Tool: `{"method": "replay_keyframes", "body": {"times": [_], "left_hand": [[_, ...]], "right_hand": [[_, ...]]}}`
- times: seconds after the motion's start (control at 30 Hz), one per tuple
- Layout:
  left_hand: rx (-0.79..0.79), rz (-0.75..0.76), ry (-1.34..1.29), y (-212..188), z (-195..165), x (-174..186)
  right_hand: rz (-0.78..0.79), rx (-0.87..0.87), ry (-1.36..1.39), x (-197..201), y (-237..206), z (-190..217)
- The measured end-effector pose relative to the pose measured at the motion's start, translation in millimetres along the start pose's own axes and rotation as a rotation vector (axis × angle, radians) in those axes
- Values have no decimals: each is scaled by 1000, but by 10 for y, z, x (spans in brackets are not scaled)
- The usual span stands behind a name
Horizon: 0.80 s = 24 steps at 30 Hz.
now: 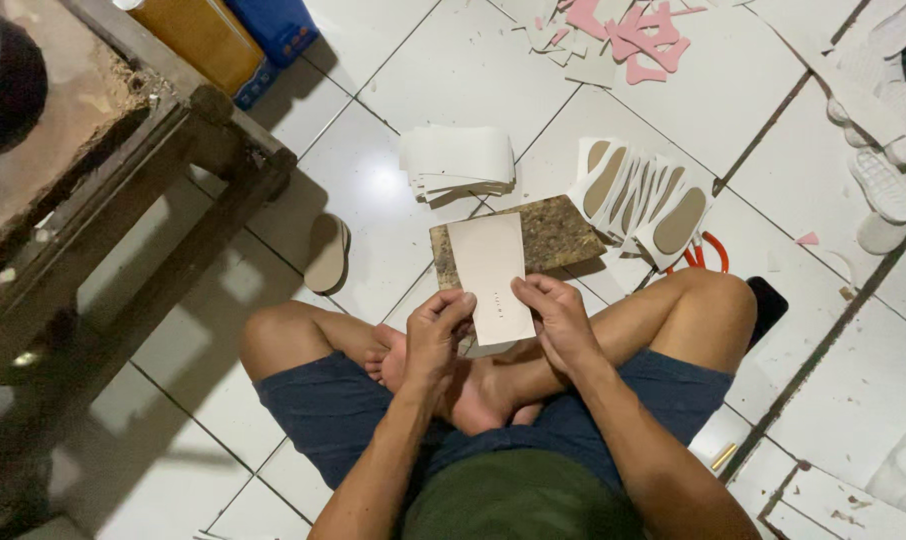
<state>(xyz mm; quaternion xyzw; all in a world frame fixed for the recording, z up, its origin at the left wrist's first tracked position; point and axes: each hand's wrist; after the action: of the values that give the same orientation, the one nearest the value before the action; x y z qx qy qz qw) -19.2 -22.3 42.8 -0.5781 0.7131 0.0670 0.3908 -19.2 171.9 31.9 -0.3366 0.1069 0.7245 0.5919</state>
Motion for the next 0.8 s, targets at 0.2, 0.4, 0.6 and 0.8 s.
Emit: {"method": "replay_keyframes", "body": {"times": [0.2,0.4,0.6,0.8], "left_hand": [[31,52,-207,-42,-17,74],[51,98,58,-161,114,-56],[-16,125,263,-247,219,-141],[18,30,471,-108,126,13]], "right_hand": [[-18,-109,91,-85,-75,121],[-131,39,-65,-187,-58,136],[-157,107,-133,-128,-18,28],[-165,91,-186,81,4,-253]]}}
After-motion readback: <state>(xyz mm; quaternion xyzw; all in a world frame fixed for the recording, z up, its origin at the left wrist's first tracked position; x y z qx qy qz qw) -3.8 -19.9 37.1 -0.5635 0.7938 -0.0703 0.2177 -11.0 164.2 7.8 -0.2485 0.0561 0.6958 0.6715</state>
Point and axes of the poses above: each hand's wrist, its own y-axis towards the middle knuckle, its own x-axis out of the back of the hand, z = x × y, and after that the axes turned 14 degrees about z, right-handed
